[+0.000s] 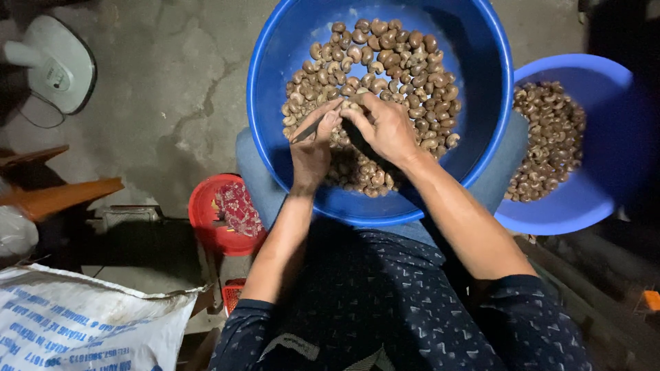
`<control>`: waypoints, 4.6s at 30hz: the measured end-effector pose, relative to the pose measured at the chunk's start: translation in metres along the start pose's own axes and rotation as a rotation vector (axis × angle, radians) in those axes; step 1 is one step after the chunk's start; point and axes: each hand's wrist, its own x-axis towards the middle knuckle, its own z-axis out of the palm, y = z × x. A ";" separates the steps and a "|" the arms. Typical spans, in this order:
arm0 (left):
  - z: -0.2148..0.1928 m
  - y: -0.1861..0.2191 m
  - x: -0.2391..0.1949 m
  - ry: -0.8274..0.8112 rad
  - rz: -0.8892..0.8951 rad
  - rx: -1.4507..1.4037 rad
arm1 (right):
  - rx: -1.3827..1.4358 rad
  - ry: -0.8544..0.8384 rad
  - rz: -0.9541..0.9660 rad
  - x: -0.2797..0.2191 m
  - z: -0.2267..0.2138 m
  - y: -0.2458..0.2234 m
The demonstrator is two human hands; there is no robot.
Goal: The person sits with a large blue basin of cashew nuts on their lap and uses a knife to peel the outer skin off the nuts. They transfer the peeled nuts into a smaller blue basin to the right. At one point, they briefly interact with a smartphone placed on a nearby sack before resuming the peeling task.
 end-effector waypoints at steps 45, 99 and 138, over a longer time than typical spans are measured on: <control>-0.003 0.007 -0.003 -0.003 -0.068 0.088 | 0.643 -0.186 0.312 -0.002 0.004 0.016; -0.020 0.042 -0.032 -0.114 0.021 0.168 | -0.339 0.566 0.085 -0.113 -0.197 0.095; -0.029 0.034 -0.028 0.067 0.032 0.291 | 0.218 -0.397 0.290 0.012 0.022 0.013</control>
